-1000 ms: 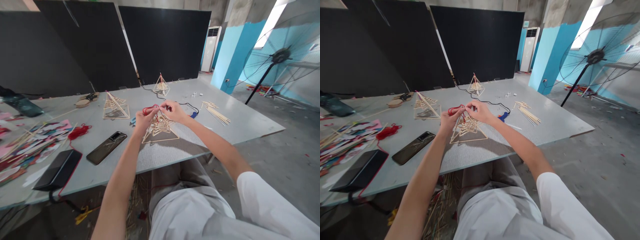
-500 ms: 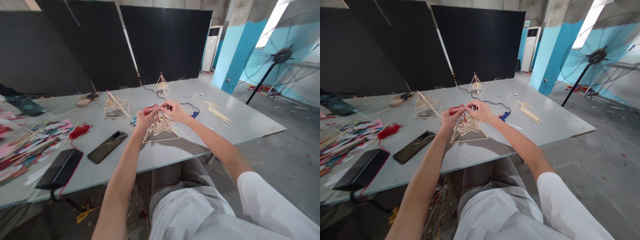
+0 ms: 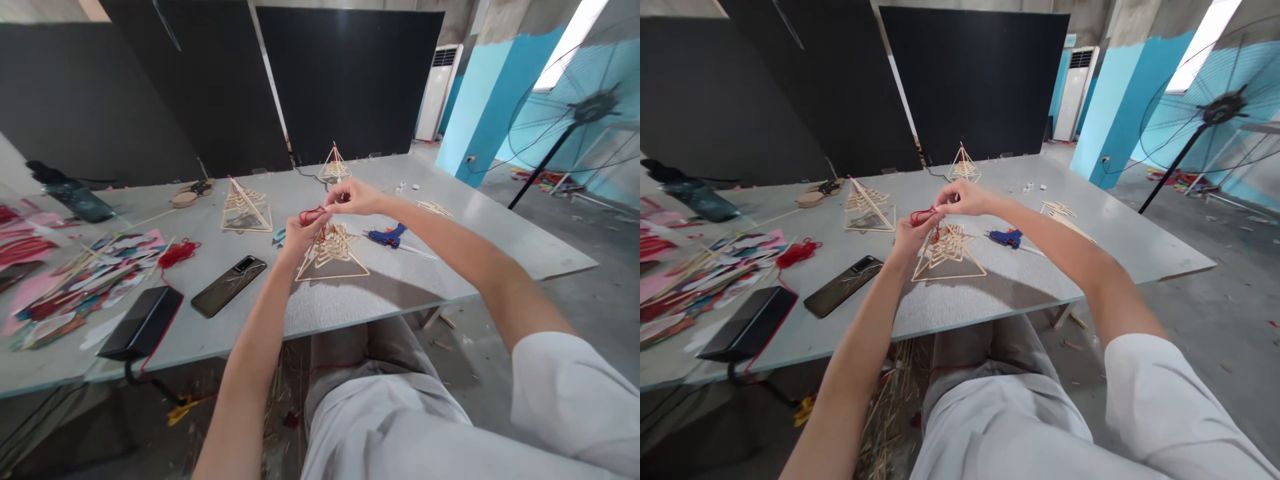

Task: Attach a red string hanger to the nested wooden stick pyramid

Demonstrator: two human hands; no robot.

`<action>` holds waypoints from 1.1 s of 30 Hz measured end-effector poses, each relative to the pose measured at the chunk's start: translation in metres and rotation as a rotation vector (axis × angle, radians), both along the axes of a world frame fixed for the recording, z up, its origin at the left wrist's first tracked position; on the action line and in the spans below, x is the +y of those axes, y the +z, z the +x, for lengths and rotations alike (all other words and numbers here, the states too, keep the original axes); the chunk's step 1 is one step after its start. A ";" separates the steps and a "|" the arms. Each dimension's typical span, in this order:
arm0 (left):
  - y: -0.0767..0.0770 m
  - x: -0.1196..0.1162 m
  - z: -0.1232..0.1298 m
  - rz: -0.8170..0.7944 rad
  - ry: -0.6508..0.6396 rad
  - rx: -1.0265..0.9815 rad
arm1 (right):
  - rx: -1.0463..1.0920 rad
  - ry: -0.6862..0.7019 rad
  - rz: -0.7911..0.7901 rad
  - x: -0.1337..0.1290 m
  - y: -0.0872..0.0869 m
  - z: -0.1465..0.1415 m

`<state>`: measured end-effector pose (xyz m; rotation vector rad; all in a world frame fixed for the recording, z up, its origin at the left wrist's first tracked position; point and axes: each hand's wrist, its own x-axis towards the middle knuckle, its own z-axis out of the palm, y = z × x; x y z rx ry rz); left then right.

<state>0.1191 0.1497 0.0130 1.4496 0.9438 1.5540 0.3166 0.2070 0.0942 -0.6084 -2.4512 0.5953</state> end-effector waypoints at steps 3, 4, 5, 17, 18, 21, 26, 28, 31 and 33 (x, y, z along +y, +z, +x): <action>-0.001 0.002 -0.001 0.027 -0.006 0.009 | -0.037 -0.015 -0.088 0.000 0.001 0.002; -0.001 0.002 -0.001 0.038 -0.014 0.015 | -0.048 -0.023 -0.103 -0.001 0.001 0.004; -0.001 0.001 -0.002 0.049 -0.026 0.022 | -0.057 -0.029 -0.114 -0.002 0.002 0.005; 0.004 0.000 -0.002 0.083 -0.002 0.075 | -0.176 -0.011 -0.165 -0.005 0.022 -0.005; 0.003 0.001 -0.002 0.081 0.004 0.078 | -0.182 -0.019 -0.156 -0.006 0.023 -0.007; 0.002 0.002 -0.002 0.086 0.019 0.075 | -0.186 -0.039 -0.144 -0.010 0.025 -0.012; 0.001 0.003 -0.002 0.102 0.007 0.077 | -0.189 -0.093 -0.108 -0.013 0.028 -0.010; 0.001 0.003 -0.003 0.106 0.002 0.082 | -0.188 -0.110 -0.093 -0.013 0.030 -0.006; 0.000 0.005 -0.003 0.106 0.010 0.086 | -0.207 -0.068 -0.066 -0.013 0.032 -0.002; -0.001 0.006 -0.004 0.107 0.015 0.087 | -0.213 -0.047 -0.040 -0.012 0.031 -0.002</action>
